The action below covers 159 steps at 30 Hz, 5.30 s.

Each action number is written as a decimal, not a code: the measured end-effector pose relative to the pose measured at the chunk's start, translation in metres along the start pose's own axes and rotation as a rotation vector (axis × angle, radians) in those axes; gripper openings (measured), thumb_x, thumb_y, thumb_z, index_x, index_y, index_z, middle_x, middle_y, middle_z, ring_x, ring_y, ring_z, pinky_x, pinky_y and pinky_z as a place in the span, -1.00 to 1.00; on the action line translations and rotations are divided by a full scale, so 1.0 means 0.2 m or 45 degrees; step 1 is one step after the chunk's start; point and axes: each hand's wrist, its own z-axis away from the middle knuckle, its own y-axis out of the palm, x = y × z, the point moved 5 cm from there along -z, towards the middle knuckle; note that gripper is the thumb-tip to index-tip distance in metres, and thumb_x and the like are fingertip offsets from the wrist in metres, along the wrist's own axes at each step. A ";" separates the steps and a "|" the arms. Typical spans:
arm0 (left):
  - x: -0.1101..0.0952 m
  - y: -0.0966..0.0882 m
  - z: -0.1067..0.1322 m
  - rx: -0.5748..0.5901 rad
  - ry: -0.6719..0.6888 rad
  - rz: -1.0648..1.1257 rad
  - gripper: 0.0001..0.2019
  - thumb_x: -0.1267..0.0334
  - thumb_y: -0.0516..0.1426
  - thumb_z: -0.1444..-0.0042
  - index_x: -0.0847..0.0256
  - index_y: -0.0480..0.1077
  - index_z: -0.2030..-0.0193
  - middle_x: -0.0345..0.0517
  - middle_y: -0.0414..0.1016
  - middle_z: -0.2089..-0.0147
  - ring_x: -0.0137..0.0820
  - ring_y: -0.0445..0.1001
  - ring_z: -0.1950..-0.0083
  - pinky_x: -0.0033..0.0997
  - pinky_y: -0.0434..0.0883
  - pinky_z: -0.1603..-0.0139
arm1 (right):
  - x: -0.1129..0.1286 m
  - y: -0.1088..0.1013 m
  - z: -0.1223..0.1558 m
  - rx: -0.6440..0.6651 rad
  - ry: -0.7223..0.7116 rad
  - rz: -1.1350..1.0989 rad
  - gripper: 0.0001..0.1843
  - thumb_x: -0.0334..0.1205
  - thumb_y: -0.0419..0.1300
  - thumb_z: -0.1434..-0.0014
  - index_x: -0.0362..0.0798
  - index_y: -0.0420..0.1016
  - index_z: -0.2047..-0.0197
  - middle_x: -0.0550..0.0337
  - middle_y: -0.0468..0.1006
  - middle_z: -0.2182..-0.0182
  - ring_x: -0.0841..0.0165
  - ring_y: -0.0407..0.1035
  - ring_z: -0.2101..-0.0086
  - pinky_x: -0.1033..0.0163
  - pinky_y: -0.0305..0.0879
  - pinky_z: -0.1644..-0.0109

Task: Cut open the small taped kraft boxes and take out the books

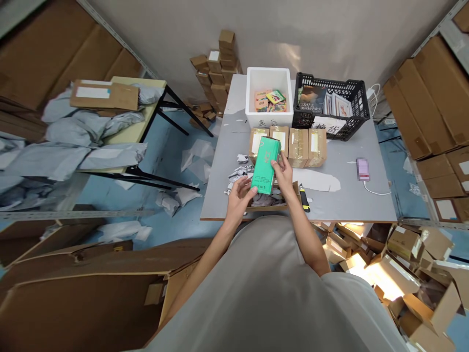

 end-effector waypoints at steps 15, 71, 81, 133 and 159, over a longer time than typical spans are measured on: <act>-0.08 0.01 0.02 -0.213 0.358 -0.477 -0.30 0.20 0.57 0.01 0.14 0.52 -0.28 0.22 0.47 -0.33 0.14 0.47 -0.45 0.16 0.51 -0.48 | -0.07 0.06 -0.02 0.105 0.142 -0.059 -0.30 0.53 0.44 -0.18 0.10 0.72 -0.04 0.10 0.82 -0.02 0.08 0.68 -0.12 -0.05 0.71 -0.18; 0.15 -0.14 -0.31 0.216 -0.208 0.520 -0.46 0.25 0.45 0.08 0.12 0.71 -0.13 0.11 0.69 -0.40 0.08 0.61 -0.45 -0.01 0.61 -0.35 | 0.36 0.05 0.15 0.409 -0.633 0.606 -0.33 0.18 0.45 -0.42 0.20 0.53 -0.49 -0.06 0.54 -0.47 -0.05 0.47 -0.45 -0.28 0.49 -0.53; 0.10 -0.03 -0.46 0.028 -0.308 0.624 -0.63 0.25 0.27 0.02 0.19 0.69 0.04 0.07 0.80 -0.18 0.01 0.69 -0.33 -0.01 0.52 -0.46 | 0.11 0.06 0.72 0.642 -1.164 1.073 -0.58 -0.25 0.49 -0.44 0.45 0.74 -0.24 0.21 0.70 -0.36 0.11 0.60 -0.38 -0.13 0.64 -0.46; 0.00 0.67 -0.74 0.575 -0.425 0.227 -0.39 0.08 0.59 -0.13 -0.06 0.64 -0.31 0.06 0.43 -0.62 0.18 0.45 -0.61 0.21 0.61 -0.50 | 0.09 -0.44 -0.17 -0.323 0.121 -0.088 -0.24 0.40 0.54 -0.22 0.09 0.76 -0.29 -0.10 0.75 -0.28 -0.10 0.70 -0.20 -0.26 0.76 -0.25; 0.41 -0.82 -0.15 -0.559 -0.317 -0.485 -0.63 0.22 0.44 -0.13 0.16 0.61 -0.08 0.22 0.68 -0.28 0.08 0.61 -0.38 0.11 0.44 -0.56 | 0.02 -0.61 0.12 -0.149 -0.029 0.835 -0.33 0.39 0.32 -0.38 -0.02 0.76 -0.16 -0.21 0.76 -0.19 -0.05 0.64 -0.22 -0.32 0.59 -0.38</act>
